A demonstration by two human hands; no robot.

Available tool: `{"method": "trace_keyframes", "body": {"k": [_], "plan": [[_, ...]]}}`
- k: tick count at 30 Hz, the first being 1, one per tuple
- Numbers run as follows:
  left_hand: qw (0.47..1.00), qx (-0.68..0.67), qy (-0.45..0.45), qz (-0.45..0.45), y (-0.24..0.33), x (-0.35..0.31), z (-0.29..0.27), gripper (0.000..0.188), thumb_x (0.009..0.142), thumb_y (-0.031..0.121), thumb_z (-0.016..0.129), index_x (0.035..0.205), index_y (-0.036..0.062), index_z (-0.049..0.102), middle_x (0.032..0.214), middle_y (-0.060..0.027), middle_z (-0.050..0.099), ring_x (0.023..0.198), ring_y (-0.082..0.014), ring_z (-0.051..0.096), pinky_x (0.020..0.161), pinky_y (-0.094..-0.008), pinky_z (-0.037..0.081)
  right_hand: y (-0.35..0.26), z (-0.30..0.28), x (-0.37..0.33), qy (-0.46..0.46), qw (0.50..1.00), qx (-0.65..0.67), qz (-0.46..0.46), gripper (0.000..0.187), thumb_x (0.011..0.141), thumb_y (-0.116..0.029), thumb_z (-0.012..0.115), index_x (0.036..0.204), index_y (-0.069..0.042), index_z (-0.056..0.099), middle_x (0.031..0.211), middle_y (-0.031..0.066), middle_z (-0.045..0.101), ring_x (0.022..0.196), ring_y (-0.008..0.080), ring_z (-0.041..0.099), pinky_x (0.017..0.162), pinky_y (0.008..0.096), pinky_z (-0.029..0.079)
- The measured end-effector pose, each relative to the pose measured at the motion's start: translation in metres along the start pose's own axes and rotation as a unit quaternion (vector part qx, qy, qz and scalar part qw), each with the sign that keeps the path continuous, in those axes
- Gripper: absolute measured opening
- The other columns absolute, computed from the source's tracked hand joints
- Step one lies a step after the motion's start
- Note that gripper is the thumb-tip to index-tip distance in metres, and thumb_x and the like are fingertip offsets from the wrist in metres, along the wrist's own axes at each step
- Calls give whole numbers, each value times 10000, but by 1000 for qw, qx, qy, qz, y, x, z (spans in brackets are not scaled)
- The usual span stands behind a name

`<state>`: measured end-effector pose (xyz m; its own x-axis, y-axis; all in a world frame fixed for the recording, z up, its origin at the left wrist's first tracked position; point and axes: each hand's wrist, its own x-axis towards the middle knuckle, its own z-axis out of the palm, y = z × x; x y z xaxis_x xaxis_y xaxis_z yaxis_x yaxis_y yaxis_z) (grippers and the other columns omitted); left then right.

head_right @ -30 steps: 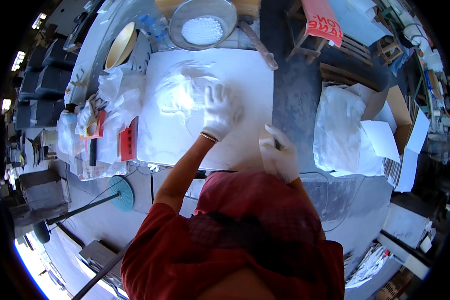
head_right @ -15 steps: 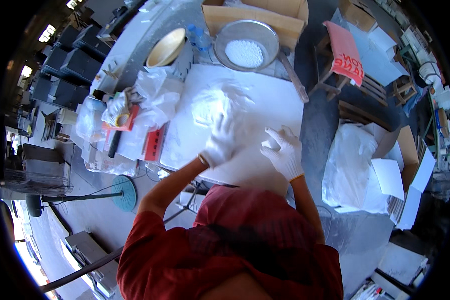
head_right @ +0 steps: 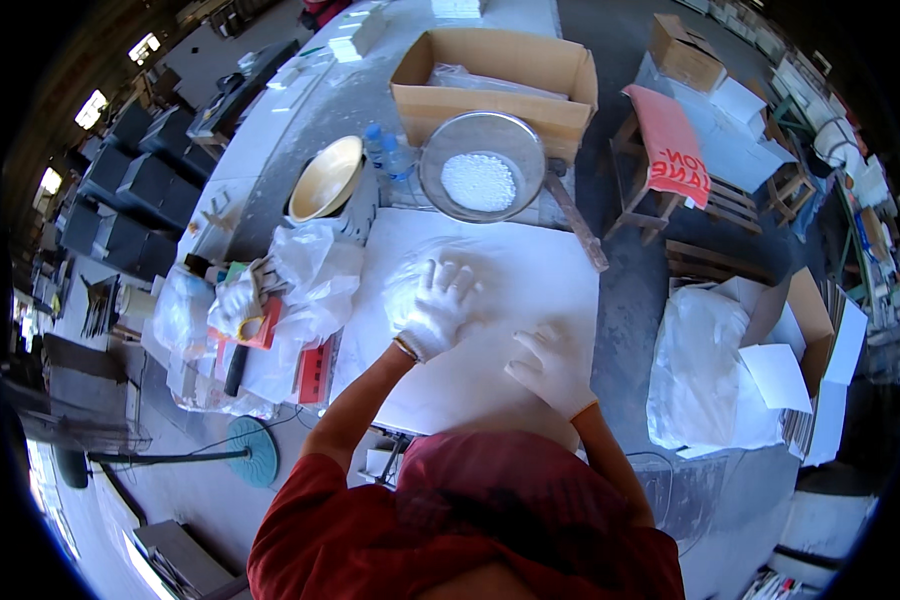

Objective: The person sifts a white granular substance from a metal sieve into a bowl using both hands. They repeatedly shake the sieve to pass the powder through the mesh, then pour the collected powder from the bowl back into the sieve to continue the process.

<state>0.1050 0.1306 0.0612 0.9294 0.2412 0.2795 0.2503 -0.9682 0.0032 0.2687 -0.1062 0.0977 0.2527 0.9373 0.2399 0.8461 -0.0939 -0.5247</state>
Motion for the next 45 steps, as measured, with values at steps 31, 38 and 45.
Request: {"method": "trace_keyframes", "body": {"k": [31, 38, 45], "plan": [[884, -95, 50, -455, -171, 103, 34, 606, 1004, 593, 628, 1198, 34, 760, 1081, -294, 741, 994, -487, 715, 883, -554, 572, 198, 12, 344, 21, 890, 349, 292, 487, 915, -295, 837, 1326, -47, 750, 1137, 64, 790, 1009, 145, 706, 894, 295, 551], [843, -234, 70, -478, -179, 123, 26, 493, 994, 473, 643, 958, -6, 751, 968, -297, 721, 928, -502, 693, 823, -553, 541, 190, 12, 345, 32, 881, 369, 294, 352, 941, -220, 801, 1236, -28, 795, 1117, 50, 804, 977, 130, 705, 893, 297, 553], [771, -388, 109, -494, -187, 118, 25, 416, 1015, 349, 698, 1160, -33, 779, 952, -136, 785, 825, -188, 701, 777, -371, 543, 175, 2, 333, 62, 851, 437, 285, 270, 970, -145, 783, 1209, -20, 796, 1101, 43, 789, 985, 132, 700, 906, 285, 547]]}}
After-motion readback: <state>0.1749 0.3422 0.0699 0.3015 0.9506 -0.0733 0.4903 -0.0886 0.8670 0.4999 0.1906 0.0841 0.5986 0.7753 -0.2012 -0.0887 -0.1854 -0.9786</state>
